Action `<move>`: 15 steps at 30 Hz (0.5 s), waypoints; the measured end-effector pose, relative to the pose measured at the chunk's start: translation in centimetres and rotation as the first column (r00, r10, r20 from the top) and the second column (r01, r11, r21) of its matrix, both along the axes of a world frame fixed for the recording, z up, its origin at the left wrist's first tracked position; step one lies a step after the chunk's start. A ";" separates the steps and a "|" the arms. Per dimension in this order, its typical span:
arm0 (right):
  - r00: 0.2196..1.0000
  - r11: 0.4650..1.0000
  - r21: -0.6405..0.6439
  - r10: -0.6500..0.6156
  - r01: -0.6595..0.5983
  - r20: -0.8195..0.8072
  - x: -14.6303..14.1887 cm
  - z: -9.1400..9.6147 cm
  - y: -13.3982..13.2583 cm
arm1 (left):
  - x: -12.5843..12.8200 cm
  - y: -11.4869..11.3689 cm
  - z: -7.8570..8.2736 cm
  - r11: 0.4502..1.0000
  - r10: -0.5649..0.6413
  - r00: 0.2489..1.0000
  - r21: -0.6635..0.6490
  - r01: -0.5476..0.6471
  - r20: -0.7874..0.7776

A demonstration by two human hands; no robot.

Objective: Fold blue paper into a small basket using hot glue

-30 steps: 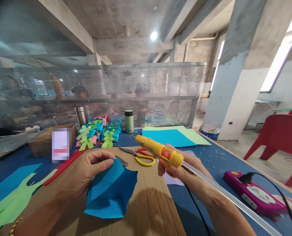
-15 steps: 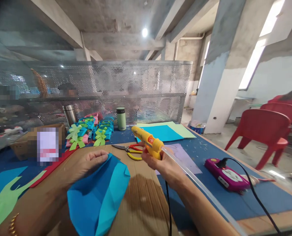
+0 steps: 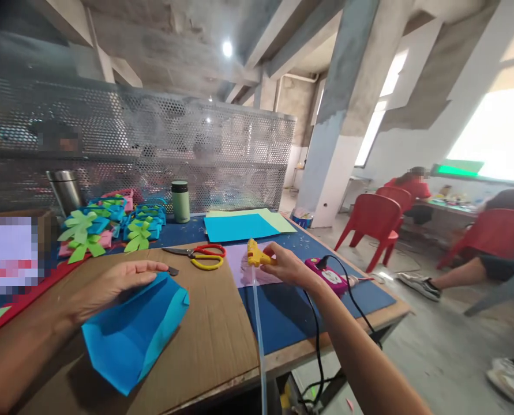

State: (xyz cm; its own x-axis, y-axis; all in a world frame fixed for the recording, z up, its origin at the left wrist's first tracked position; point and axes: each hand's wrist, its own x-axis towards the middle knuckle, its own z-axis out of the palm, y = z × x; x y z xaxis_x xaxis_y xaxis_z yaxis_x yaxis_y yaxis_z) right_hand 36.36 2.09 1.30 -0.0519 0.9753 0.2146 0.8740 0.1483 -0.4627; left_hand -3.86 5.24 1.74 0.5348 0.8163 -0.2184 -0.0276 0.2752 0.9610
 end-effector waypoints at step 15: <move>0.909 0.997 0.075 -0.058 0.030 0.412 -2.4 3.2 1.4 | -1.7 1.1 0.6 0.980 -0.043 0.999 0.196 0.045 -0.011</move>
State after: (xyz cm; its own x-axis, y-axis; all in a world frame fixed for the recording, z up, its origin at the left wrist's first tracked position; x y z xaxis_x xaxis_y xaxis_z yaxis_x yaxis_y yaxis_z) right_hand 33.92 3.49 4.53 -0.1074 0.9632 0.2466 0.9912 0.1230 -0.0484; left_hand -5.56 6.38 2.36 0.5703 0.8192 -0.0599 -0.0129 0.0819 0.9966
